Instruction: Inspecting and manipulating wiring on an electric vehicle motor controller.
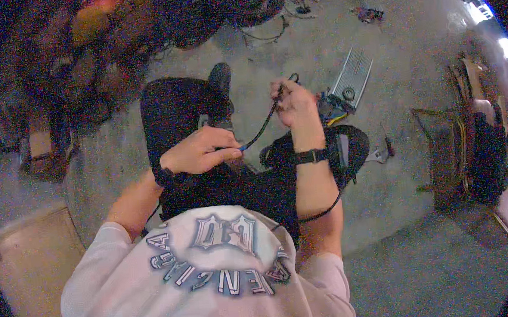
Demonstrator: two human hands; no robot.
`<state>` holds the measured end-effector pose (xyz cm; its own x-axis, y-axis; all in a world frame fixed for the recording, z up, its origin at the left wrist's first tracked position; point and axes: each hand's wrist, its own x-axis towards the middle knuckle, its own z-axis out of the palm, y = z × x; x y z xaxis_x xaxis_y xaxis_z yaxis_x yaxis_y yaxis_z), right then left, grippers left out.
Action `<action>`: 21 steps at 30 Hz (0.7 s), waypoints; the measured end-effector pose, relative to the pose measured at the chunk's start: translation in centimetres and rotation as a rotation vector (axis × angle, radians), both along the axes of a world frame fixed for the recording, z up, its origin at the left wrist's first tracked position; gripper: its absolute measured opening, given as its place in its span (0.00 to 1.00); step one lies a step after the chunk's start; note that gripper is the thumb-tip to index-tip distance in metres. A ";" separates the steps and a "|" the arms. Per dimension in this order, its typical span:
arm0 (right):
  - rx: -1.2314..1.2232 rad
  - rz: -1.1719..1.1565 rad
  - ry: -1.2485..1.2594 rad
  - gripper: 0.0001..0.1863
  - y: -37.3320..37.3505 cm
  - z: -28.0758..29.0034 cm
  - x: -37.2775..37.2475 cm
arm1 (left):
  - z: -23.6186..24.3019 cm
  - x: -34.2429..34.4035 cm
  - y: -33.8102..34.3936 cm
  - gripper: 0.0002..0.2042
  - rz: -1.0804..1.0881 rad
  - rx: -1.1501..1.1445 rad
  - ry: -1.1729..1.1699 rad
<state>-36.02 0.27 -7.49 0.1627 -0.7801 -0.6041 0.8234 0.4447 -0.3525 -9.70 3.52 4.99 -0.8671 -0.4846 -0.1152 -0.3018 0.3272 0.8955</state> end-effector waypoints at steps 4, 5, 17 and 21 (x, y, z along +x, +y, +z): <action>-0.070 -0.098 0.120 0.09 -0.5 -2.3 -3.7 | -0.6 -1.0 1.0 0.09 -0.033 -0.098 0.033; -0.065 -0.104 0.122 0.09 -0.5 -2.1 -3.7 | -1.1 -0.8 1.2 0.09 -0.028 -0.138 -0.017; -0.277 -0.441 0.301 0.11 0.0 3.3 -7.0 | -1.8 0.7 1.0 0.14 0.318 0.239 -0.176; -0.309 -0.500 0.350 0.13 0.4 3.9 -6.7 | -2.8 1.0 0.2 0.10 0.341 0.215 -0.053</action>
<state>-42.73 0.68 -3.62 -0.4261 -0.8559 -0.2931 0.7181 -0.1229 -0.6850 -8.73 3.68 2.15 -0.6509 -0.7033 -0.2858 -0.4083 0.0069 0.9128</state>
